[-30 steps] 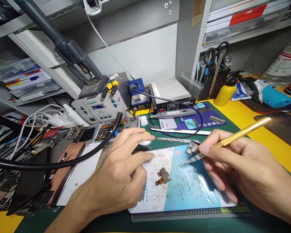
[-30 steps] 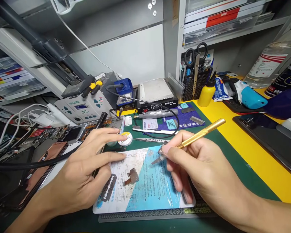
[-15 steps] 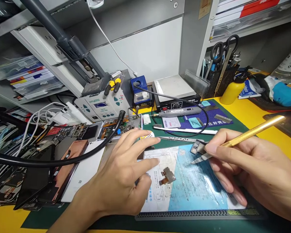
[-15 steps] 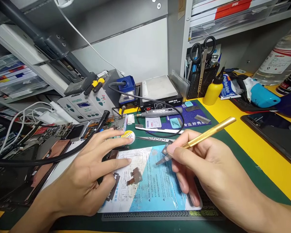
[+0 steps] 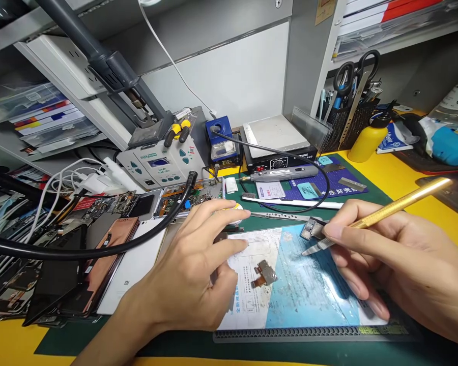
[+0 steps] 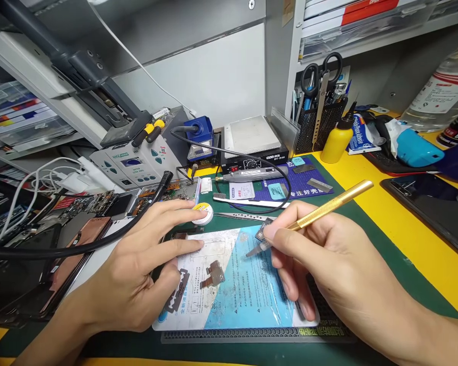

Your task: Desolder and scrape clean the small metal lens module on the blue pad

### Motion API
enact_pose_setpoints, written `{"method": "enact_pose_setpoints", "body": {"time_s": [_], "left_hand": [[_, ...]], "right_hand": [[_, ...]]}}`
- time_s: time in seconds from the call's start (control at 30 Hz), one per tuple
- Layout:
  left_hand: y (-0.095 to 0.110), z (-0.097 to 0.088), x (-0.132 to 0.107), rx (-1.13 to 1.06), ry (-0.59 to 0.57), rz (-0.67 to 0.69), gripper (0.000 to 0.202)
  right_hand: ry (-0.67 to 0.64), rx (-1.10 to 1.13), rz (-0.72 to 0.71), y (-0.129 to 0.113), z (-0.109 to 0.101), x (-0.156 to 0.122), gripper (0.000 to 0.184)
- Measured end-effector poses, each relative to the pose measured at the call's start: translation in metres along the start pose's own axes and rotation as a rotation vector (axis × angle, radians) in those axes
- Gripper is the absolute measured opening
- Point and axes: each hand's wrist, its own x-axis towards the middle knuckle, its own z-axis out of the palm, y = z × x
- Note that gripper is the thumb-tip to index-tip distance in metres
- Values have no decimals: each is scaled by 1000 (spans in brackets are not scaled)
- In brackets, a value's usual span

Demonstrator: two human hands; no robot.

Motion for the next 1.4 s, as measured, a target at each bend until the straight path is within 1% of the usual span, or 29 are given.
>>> {"method": "enact_pose_setpoints", "body": {"time_s": [0.33, 0.47, 0.6, 0.7, 0.8, 0.9, 0.97, 1.07, 1.17, 1.4], "left_hand": [[-2, 7, -1, 39, -26, 4, 42], [-3, 7, 0, 38, -11, 8, 42], [-5, 7, 0, 25, 17, 6, 41], [-5, 6, 0, 18, 42, 17, 36], [-1, 4, 2, 7, 52, 4, 25], [8, 1, 4, -7, 24, -45, 12], [14, 0, 5, -8, 2, -58, 7], [22, 2, 4, -2, -29, -52, 6], [26, 4, 3, 9, -52, -51, 6], [22, 4, 2, 17, -55, -28, 9]], "right_hand": [[28, -58, -11, -3, 1, 1, 33], [29, -67, -31, -4, 1, 2, 34], [42, -60, -16, -6, 3, 2, 35], [37, -66, -21, -7, 3, 2, 37], [15, -63, -20, -8, 4, 1, 36], [-2, -65, -14, -9, 5, 1, 34], [-12, -64, -18, -9, 6, 1, 37], [-19, -60, -18, -10, 6, -1, 38], [-28, -75, -15, -10, 6, -2, 34], [-17, -78, -16, -10, 8, -2, 32]]}}
